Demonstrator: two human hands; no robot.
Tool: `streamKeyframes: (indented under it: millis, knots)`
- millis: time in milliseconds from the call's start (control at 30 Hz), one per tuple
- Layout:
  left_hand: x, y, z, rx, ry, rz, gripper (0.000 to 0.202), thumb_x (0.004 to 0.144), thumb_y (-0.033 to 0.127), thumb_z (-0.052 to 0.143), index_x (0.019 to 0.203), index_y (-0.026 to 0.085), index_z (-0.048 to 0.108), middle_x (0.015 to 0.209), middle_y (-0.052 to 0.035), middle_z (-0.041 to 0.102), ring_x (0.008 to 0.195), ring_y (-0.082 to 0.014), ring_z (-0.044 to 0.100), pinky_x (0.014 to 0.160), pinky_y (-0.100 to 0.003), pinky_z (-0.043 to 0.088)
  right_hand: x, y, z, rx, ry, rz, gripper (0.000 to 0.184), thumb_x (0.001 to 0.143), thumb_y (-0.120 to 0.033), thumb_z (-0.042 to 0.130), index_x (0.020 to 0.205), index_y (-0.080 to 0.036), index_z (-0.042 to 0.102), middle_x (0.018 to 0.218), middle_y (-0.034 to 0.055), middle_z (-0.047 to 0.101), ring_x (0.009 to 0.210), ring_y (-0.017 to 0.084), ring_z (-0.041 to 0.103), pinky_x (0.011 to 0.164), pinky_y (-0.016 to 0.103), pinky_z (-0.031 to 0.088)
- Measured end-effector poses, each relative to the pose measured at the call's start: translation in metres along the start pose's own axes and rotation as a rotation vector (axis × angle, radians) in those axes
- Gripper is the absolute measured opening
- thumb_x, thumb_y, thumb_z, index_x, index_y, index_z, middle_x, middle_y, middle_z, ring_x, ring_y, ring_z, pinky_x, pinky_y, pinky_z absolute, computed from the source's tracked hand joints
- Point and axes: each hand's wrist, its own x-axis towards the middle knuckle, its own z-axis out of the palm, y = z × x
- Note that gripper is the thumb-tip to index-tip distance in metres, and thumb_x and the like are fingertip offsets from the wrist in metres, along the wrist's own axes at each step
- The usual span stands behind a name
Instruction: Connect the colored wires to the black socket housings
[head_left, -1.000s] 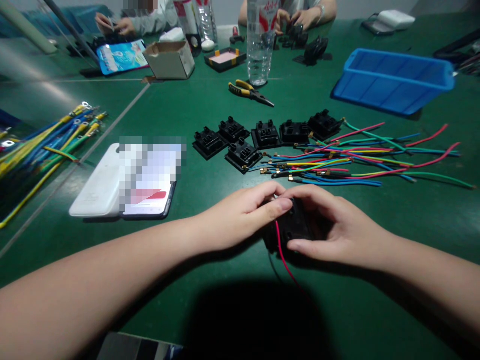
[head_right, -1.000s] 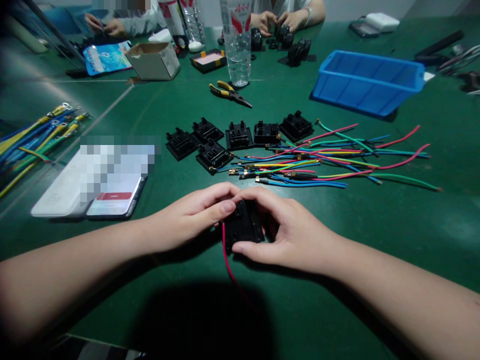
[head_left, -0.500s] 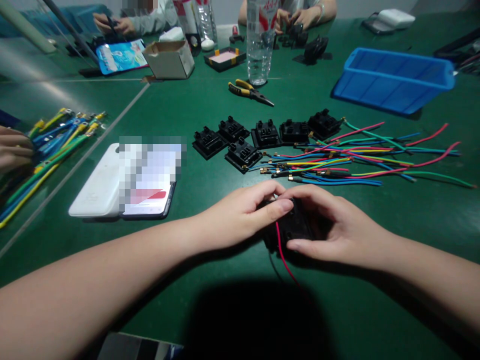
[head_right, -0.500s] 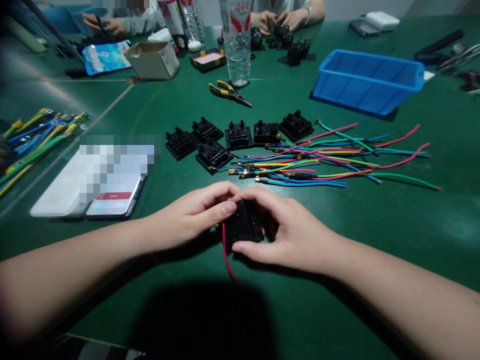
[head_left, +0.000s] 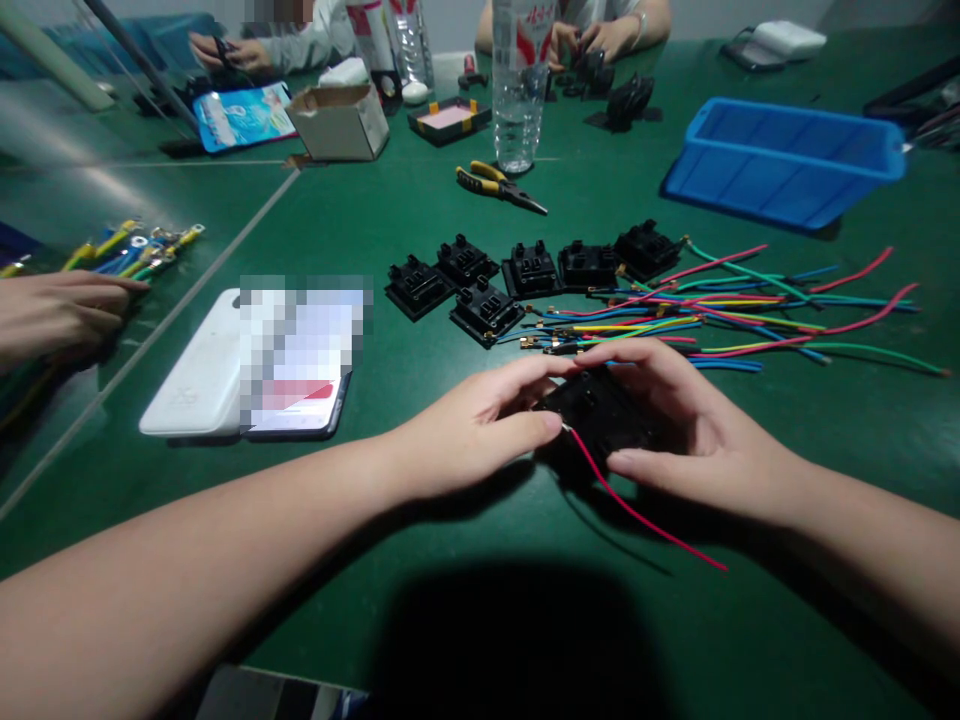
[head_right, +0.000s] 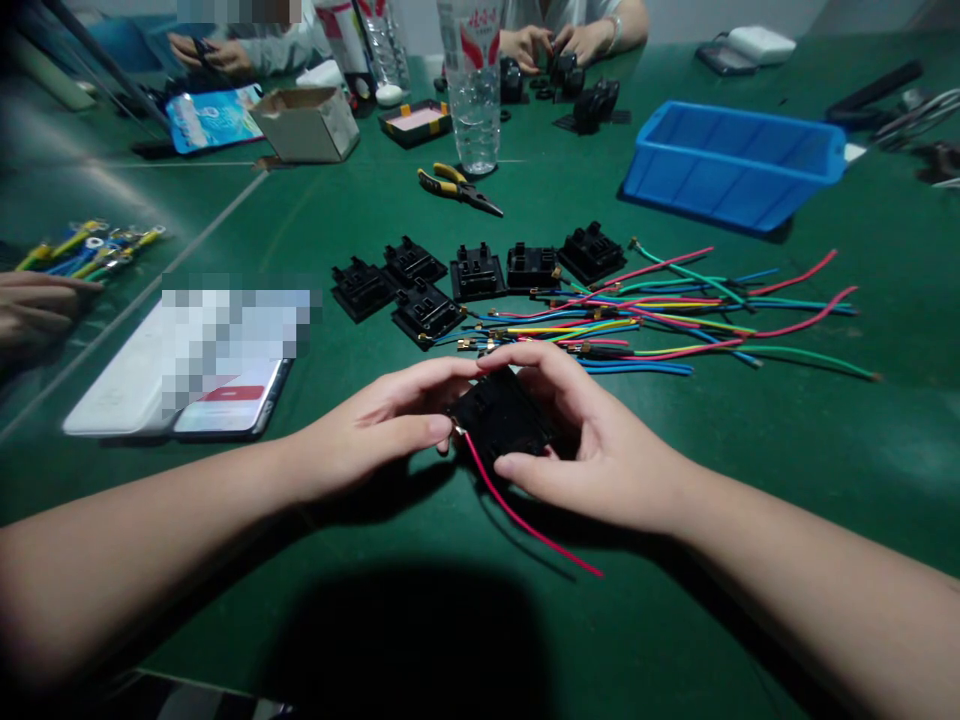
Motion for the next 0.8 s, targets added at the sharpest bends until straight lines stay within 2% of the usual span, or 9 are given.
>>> streamKeyframes:
  millis: [67, 167, 333, 433, 533, 667, 800]
  knots:
    - [0.0002, 0.0007, 0.0001, 0.023, -0.002, -0.012, 0.044, 0.080, 0.020, 0.052, 0.123, 0.014, 0.051, 0.097, -0.0044, 0.060, 0.083, -0.0167, 0.055, 0.073, -0.029, 0.045, -0.0004, 0.0005, 0.0000, -0.016, 0.003, -0.008, 0.056, 0.079, -0.014, 0.068, 0.126, -0.035, 0.047, 0.121, 0.0014, 0.060, 0.116, 0.020, 0.060, 0.097, 0.031, 0.050]
    - [0.0004, 0.0010, -0.0003, 0.058, -0.014, -0.027, 0.044, 0.078, 0.019, 0.052, 0.122, 0.014, 0.052, 0.097, -0.0046, 0.061, 0.087, -0.0182, 0.057, 0.076, -0.030, 0.046, -0.0011, 0.0002, 0.0006, -0.024, -0.020, 0.004, 0.056, 0.078, -0.013, 0.068, 0.125, -0.035, 0.047, 0.116, 0.0009, 0.062, 0.110, 0.021, 0.063, 0.091, 0.031, 0.053]
    - [-0.0001, 0.0012, 0.0003, 0.064, -0.033, -0.051, 0.042, 0.078, 0.021, 0.052, 0.119, 0.014, 0.051, 0.087, -0.0023, 0.057, 0.080, -0.0172, 0.055, 0.070, -0.029, 0.044, -0.0021, -0.0009, 0.0002, -0.046, -0.047, 0.035, 0.057, 0.078, -0.015, 0.069, 0.125, -0.036, 0.046, 0.110, -0.0005, 0.064, 0.090, 0.019, 0.067, 0.084, 0.031, 0.054]
    - [-0.0008, 0.0020, 0.0016, 0.060, -0.038, -0.046, 0.041, 0.076, 0.020, 0.050, 0.117, 0.015, 0.050, 0.086, -0.0013, 0.054, 0.079, -0.0162, 0.054, 0.069, -0.028, 0.043, -0.0021, -0.0013, -0.0003, -0.065, -0.053, 0.025, 0.058, 0.077, -0.014, 0.068, 0.126, -0.036, 0.046, 0.113, 0.0002, 0.064, 0.091, 0.019, 0.067, 0.084, 0.032, 0.054]
    - [-0.0011, 0.0024, 0.0025, 0.065, -0.045, -0.039, 0.041, 0.077, 0.019, 0.050, 0.118, 0.016, 0.049, 0.089, -0.0016, 0.054, 0.082, -0.0168, 0.055, 0.071, -0.028, 0.043, -0.0018, -0.0017, 0.0001, -0.064, -0.059, 0.021, 0.059, 0.078, -0.013, 0.067, 0.127, -0.036, 0.045, 0.115, 0.0003, 0.063, 0.095, 0.019, 0.066, 0.081, 0.029, 0.054]
    - [-0.0009, 0.0013, 0.0025, 0.054, -0.052, -0.044, 0.039, 0.080, 0.019, 0.049, 0.119, 0.017, 0.048, 0.096, -0.0033, 0.055, 0.089, -0.0185, 0.056, 0.075, -0.030, 0.044, -0.0015, -0.0024, 0.0010, -0.056, -0.051, 0.019, 0.057, 0.078, -0.013, 0.067, 0.126, -0.035, 0.045, 0.116, 0.0005, 0.063, 0.088, 0.018, 0.067, 0.081, 0.030, 0.053]
    - [-0.0007, 0.0007, 0.0006, 0.056, -0.057, -0.050, 0.040, 0.080, 0.020, 0.050, 0.120, 0.016, 0.048, 0.096, -0.0036, 0.056, 0.087, -0.0186, 0.056, 0.076, -0.031, 0.044, -0.0013, -0.0032, 0.0009, -0.048, -0.055, 0.026, 0.057, 0.078, -0.013, 0.067, 0.126, -0.035, 0.045, 0.112, 0.0005, 0.064, 0.084, 0.017, 0.066, 0.080, 0.030, 0.053]
